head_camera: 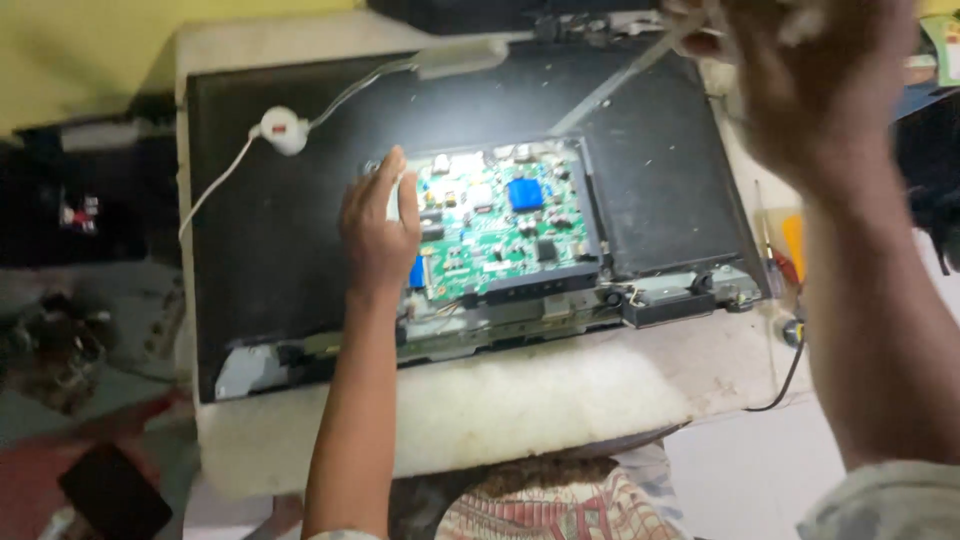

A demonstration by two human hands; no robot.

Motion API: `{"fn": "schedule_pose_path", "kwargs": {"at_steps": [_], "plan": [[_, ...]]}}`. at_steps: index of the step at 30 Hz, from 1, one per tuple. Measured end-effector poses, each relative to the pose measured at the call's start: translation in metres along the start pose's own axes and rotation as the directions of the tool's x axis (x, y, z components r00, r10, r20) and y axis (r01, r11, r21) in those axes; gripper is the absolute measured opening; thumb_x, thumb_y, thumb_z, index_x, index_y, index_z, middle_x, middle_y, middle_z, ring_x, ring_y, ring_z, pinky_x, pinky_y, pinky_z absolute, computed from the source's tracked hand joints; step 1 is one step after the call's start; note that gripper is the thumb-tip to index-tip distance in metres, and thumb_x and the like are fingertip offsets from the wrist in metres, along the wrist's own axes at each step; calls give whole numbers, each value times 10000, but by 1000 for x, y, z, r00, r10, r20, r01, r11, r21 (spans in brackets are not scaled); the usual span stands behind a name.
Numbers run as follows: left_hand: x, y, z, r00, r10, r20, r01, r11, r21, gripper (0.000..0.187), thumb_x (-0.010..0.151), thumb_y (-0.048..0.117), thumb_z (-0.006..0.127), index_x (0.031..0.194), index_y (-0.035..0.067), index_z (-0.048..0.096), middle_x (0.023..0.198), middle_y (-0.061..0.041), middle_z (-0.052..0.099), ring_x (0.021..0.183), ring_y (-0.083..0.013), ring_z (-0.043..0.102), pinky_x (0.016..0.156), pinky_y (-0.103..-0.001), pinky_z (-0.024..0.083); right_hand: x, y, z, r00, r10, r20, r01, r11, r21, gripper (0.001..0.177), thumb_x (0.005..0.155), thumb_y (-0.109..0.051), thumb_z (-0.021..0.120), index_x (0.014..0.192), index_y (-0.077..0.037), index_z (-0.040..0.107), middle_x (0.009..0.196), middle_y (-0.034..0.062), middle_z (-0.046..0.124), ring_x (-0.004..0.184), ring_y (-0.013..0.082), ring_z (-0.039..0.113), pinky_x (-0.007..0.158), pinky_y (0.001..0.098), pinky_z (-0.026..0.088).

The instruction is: The person works on a green circuit board inside an open electronic device, using a screwdriver to tighten screws and a soldering iron to work on components. They also handle a small blue plastic part and connect wires to the board.

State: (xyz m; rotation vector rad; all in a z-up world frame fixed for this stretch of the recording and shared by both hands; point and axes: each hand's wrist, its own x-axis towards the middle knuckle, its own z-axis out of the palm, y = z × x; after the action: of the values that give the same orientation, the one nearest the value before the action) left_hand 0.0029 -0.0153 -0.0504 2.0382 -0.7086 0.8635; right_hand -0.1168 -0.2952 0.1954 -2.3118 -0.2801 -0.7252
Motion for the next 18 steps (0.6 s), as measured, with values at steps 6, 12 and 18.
{"fn": "schedule_pose_path", "kwargs": {"at_steps": [6, 12, 18], "plan": [[56, 80, 39, 931, 76, 356, 8, 973, -230, 252, 1004, 100, 692, 1250, 53, 720, 1136, -135, 783, 1008, -328, 738, 892, -473, 561, -71, 47, -79, 960, 274, -47, -277, 959, -56, 438, 1325, -127, 379, 1204, 177, 670, 1105, 265, 646, 1092, 309, 684, 1022, 375, 637], [63, 72, 234, 730, 101, 676, -93, 995, -48, 338, 916, 204, 612, 1233, 206, 729, 1115, -136, 718, 965, -382, 699, 743, -504, 570, -134, 66, -94, 978, 108, -179, -89, 990, 110, 261, 1221, 249, 395, 1384, 64, 307, 1096, 394, 621, 1084, 427, 697, 964, 456, 628], [51, 75, 318, 707, 158, 690, -302, 949, 92, 236, 852, 12, 513, 961, 72, 714, 908, -141, 680, 893, -415, 619, 555, -536, 536, -197, 108, -129, 920, 355, -165, -360, 933, -1, 263, 1296, -59, 323, 1499, 97, 387, 1181, 323, 646, 1023, 371, 689, 941, 423, 589]]}}
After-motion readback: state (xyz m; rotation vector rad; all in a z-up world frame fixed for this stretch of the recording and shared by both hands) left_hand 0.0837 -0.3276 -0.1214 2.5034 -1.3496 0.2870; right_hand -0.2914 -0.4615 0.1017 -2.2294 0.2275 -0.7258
